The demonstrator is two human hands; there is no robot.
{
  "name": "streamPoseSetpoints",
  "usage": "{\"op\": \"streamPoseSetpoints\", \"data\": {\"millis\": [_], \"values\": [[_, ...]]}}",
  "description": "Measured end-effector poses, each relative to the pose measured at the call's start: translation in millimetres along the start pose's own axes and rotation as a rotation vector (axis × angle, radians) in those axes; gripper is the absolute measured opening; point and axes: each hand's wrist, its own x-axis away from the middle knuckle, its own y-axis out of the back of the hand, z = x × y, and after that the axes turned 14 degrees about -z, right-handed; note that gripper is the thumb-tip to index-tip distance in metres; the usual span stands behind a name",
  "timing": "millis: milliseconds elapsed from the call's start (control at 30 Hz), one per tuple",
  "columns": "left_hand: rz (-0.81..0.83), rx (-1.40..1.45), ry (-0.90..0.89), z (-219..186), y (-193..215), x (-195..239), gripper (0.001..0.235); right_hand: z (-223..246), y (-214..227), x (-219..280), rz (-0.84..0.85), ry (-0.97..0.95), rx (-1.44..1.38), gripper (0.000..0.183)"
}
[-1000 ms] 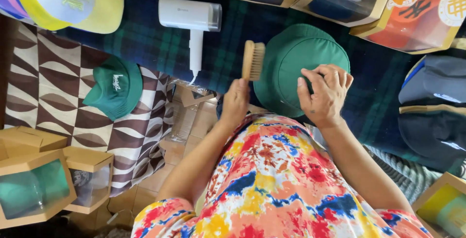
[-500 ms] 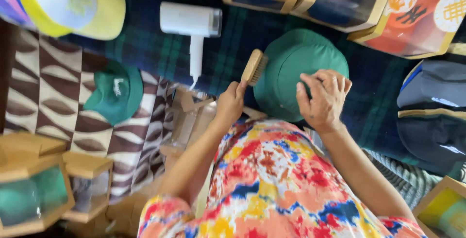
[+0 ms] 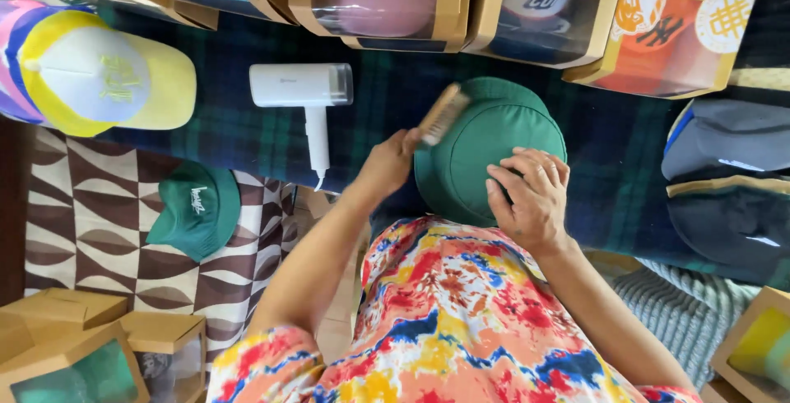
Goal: The person uses a wooden brush to clean the exterior and interior of a green cap. They hold the cap with one hand while brushing with the other, turning the cap over to access different surfaces.
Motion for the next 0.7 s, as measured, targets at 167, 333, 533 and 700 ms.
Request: {"op": "streamPoseSetpoints", "data": {"millis": [167, 333, 533, 700], "values": [[-0.007, -0.041, 0.017, -19, 29, -12, 0.078, -1, 2, -5, -0.001, -0.046, -0.022, 0.010], [0.038, -0.347, -0.250, -2, 21, -31, 0.052, -6, 2, 0, -0.037, -0.078, -0.035, 0.010], [0.161, -0.232, -0.327, -107, 40, -41, 0.062, -23, 14, 16, -0.072, -0.209, 0.003, 0.014], [0.337, -0.343, -0.310, -104, 17, -101, 0.071, -31, 11, 29, -0.085, -0.253, -0.056, 0.016]]}}
